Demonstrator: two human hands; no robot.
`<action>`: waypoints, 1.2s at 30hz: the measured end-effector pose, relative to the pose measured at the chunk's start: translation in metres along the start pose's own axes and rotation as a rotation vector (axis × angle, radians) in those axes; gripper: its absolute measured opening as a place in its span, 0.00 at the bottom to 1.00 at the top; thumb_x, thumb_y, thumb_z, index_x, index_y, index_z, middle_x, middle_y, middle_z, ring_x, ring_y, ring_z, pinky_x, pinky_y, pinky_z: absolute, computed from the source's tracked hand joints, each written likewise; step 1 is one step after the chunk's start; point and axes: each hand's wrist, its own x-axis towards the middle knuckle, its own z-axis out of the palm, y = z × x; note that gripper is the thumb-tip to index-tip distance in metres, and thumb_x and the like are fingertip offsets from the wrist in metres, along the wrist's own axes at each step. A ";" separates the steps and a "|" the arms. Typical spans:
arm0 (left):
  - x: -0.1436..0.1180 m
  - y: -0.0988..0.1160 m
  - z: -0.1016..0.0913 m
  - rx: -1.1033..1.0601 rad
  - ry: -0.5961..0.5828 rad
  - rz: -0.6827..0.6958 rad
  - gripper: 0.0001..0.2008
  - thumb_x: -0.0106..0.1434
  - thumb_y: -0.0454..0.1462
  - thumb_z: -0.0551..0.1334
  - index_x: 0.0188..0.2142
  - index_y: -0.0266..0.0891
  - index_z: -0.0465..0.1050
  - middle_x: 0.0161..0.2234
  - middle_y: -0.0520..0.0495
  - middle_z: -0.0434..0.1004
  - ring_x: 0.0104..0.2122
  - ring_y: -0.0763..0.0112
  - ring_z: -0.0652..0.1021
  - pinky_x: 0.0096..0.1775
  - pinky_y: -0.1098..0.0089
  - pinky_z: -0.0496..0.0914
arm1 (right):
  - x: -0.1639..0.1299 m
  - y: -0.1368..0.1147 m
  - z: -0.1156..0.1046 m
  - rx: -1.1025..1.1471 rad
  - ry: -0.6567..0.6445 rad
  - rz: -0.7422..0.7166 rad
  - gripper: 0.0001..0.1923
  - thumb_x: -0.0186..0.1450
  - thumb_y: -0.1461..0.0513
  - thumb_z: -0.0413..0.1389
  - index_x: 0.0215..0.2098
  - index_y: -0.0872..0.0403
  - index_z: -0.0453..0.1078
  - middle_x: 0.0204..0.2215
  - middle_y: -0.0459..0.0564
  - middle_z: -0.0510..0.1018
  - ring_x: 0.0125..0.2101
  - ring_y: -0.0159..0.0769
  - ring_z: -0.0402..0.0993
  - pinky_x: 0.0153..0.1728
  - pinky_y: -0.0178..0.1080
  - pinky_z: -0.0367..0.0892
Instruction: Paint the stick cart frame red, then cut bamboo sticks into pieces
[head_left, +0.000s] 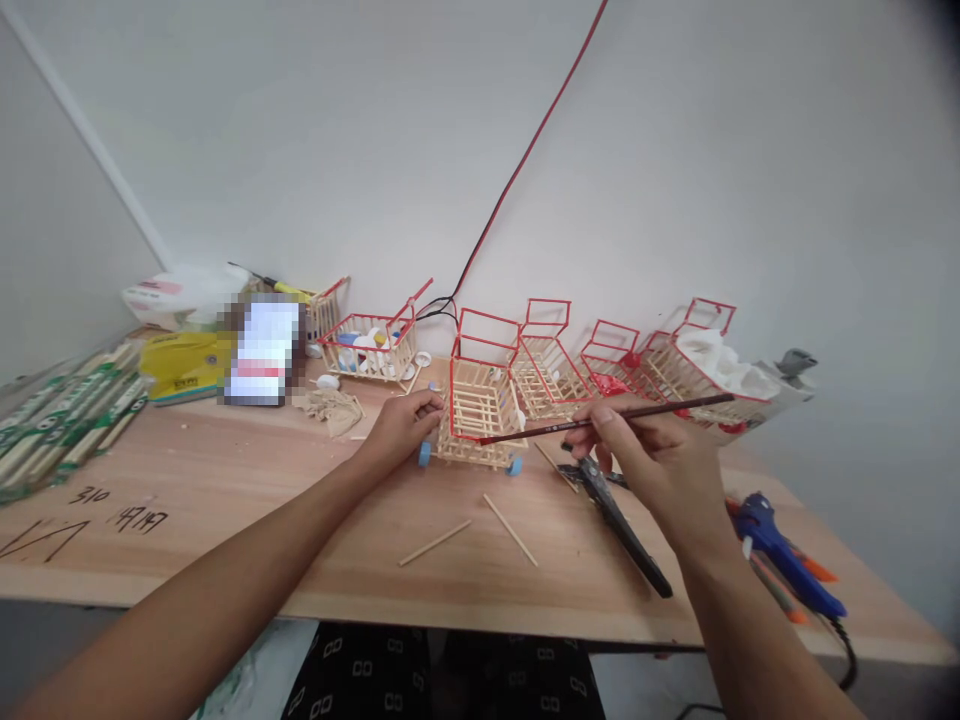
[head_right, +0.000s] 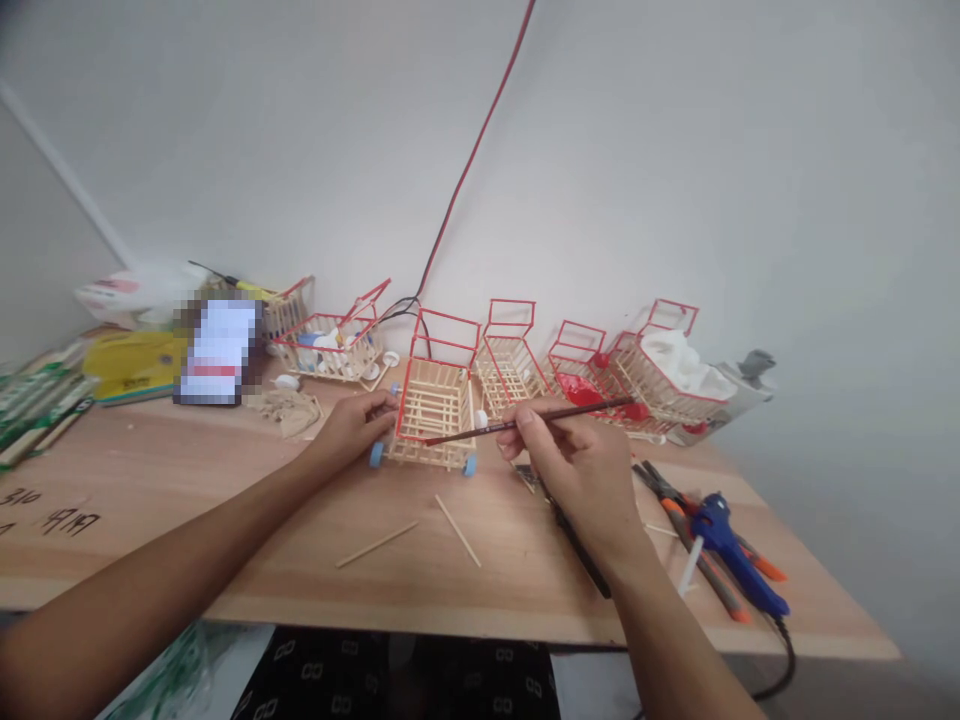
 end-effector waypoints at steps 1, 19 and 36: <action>0.000 -0.001 0.000 0.003 0.001 0.000 0.05 0.57 0.34 0.58 0.29 0.36 0.72 0.23 0.53 0.72 0.25 0.74 0.70 0.30 0.75 0.63 | 0.000 0.000 -0.001 0.014 0.013 0.005 0.14 0.66 0.55 0.53 0.31 0.55 0.74 0.27 0.51 0.79 0.25 0.34 0.75 0.22 0.33 0.68; 0.002 -0.005 0.001 0.036 0.014 0.028 0.06 0.57 0.36 0.58 0.29 0.37 0.72 0.24 0.53 0.72 0.25 0.74 0.70 0.29 0.75 0.63 | -0.012 0.009 -0.020 -0.099 0.111 0.054 0.15 0.66 0.54 0.54 0.31 0.56 0.75 0.24 0.50 0.80 0.19 0.32 0.73 0.20 0.34 0.69; 0.002 -0.003 0.000 0.040 0.011 0.020 0.07 0.58 0.37 0.58 0.30 0.37 0.73 0.24 0.53 0.74 0.24 0.73 0.71 0.29 0.75 0.64 | 0.001 0.021 -0.057 -0.163 0.324 0.036 0.12 0.65 0.56 0.54 0.29 0.54 0.72 0.24 0.50 0.77 0.24 0.34 0.72 0.25 0.34 0.66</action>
